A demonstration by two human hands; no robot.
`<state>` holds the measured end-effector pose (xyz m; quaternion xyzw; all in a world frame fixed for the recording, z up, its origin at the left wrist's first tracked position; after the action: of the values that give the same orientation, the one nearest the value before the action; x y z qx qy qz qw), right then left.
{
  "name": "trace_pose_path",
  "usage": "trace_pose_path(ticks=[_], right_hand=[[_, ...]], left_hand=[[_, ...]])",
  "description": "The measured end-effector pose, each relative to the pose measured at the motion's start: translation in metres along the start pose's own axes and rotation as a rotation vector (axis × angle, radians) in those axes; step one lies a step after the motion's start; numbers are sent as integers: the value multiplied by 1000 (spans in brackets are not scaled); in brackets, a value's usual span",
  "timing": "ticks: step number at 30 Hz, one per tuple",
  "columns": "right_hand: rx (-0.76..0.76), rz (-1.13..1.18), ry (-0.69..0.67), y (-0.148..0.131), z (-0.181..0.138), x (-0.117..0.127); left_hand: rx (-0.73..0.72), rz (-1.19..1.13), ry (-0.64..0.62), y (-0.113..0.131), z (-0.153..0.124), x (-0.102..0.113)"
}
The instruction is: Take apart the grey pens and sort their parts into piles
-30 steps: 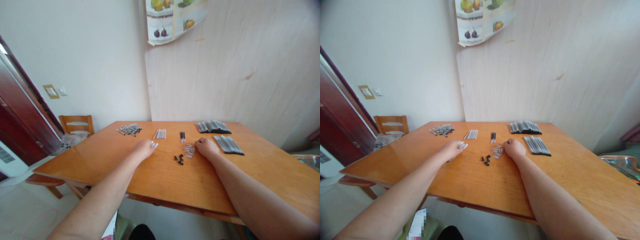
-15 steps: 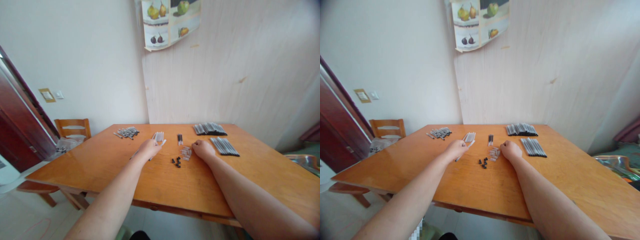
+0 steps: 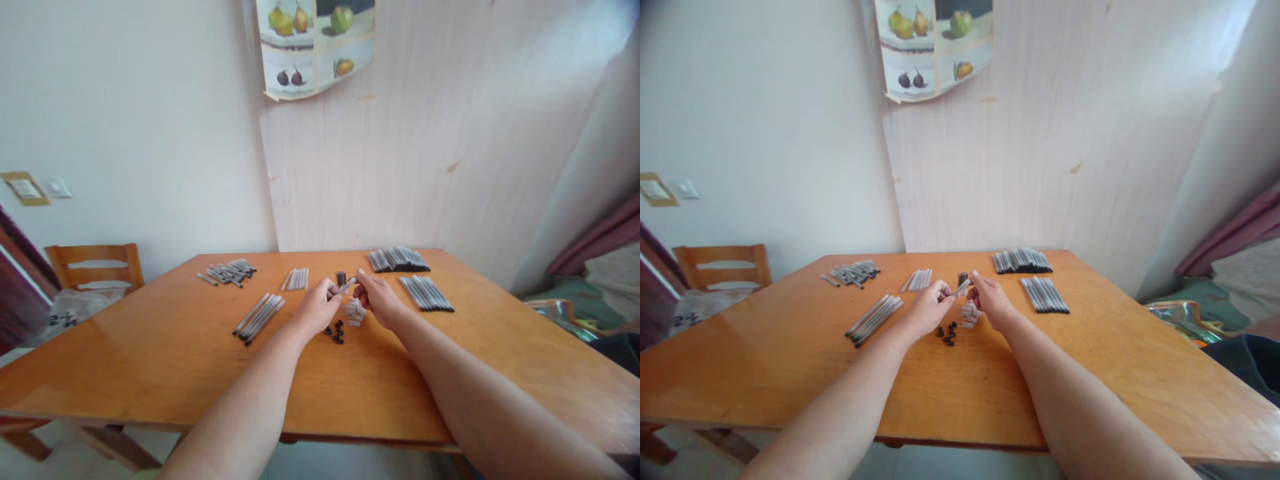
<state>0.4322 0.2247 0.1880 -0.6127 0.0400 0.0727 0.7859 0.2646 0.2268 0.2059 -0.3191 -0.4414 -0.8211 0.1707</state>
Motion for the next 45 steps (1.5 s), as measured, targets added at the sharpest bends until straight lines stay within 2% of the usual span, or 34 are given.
trace_pose_path(ticks=[4,9,12,21,28,31,33,35,36,38,45], right_hand=[[40,37,-41,-2,-3,-7],[75,-26,22,-5,-3,-8],[99,-33,47,-7,-3,-9],[86,64,27,-12,-4,-9],[89,117,0,-14,-7,-13],[83,137,-15,-16,-4,-7],[96,174,55,-19,1,6],[138,248,220,-21,8,24],[158,268,271,-21,10,32],[183,252,289,-19,13,41],[26,-175,103,-6,8,34]], left_hand=[[-43,-9,-49,1,-2,-1],[-35,-18,-161,7,-3,-3],[-19,-77,-184,12,-3,-2],[219,-433,-241,28,-11,3],[317,-718,-382,25,-11,4],[333,-804,-445,21,-12,6],[351,-836,-492,18,-16,9],[377,-847,-528,15,-19,12],[388,-855,-530,14,-20,13],[390,-886,-508,11,-20,13],[365,-1017,-328,-4,-9,14]])
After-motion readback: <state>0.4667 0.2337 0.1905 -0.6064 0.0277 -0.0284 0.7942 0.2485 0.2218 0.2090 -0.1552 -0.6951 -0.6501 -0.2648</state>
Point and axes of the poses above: each hand's wrist, its own z-axis towards the middle knuckle, its own x-axis out of the back of the hand, y = z × x, the point moved 1 cm from there along z, towards the middle knuckle, and after that the axes turned 4 degrees about -y, right-handed, at the moved point
